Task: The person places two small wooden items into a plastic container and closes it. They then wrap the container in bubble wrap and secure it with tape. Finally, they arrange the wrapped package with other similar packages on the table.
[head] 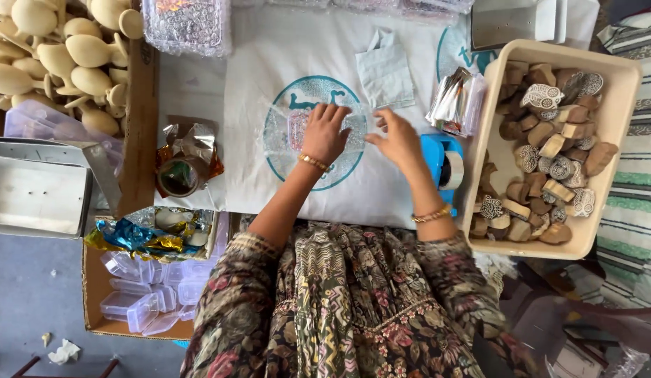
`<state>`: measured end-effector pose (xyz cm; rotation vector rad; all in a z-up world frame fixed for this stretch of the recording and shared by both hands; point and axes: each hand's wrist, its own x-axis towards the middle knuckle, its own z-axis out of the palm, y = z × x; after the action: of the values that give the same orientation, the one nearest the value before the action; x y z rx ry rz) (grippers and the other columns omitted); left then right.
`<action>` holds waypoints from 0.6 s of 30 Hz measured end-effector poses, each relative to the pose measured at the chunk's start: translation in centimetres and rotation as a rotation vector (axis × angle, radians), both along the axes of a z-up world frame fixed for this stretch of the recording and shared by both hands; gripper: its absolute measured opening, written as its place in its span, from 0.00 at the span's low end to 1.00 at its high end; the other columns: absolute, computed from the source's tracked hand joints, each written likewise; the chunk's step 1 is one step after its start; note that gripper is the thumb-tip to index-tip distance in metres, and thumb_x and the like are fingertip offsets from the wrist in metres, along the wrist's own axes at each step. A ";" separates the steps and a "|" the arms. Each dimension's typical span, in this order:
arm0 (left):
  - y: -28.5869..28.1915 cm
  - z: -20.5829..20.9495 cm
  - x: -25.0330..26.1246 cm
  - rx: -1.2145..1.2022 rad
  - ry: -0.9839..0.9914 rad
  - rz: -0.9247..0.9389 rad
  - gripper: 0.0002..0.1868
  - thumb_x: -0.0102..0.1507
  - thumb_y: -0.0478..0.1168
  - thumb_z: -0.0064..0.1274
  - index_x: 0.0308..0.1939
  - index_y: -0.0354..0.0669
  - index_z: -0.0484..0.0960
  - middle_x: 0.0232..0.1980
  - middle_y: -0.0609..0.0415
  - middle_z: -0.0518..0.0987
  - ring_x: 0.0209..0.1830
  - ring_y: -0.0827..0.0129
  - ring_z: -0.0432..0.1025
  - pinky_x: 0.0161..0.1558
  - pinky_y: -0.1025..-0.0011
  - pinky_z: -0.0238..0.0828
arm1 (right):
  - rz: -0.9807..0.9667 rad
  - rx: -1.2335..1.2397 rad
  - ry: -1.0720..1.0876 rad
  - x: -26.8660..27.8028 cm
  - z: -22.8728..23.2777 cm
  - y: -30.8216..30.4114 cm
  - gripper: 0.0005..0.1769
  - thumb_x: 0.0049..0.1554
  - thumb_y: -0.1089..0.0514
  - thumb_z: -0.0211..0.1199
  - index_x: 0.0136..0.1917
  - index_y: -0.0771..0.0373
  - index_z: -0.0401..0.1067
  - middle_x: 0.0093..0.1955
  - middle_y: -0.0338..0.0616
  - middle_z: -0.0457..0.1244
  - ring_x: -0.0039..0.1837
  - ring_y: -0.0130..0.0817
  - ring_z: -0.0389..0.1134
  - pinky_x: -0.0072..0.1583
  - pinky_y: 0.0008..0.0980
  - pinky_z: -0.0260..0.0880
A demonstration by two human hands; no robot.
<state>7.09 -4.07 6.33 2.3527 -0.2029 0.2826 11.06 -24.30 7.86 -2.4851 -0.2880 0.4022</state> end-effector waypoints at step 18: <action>-2.7 -4.2 -1.3 0.054 -0.021 0.090 0.08 0.57 0.36 0.61 0.39 0.48 0.82 0.41 0.56 0.75 0.48 0.58 0.69 0.48 0.59 0.64 | -0.447 0.268 0.108 -0.2 -9.5 1.3 0.07 0.50 0.57 0.76 0.39 0.61 0.80 0.35 0.40 0.72 0.36 0.29 0.72 0.42 0.30 0.71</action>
<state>5.80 -6.74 2.14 2.4171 -0.1167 0.3499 10.81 -23.01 -1.68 -2.1719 0.2417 0.2863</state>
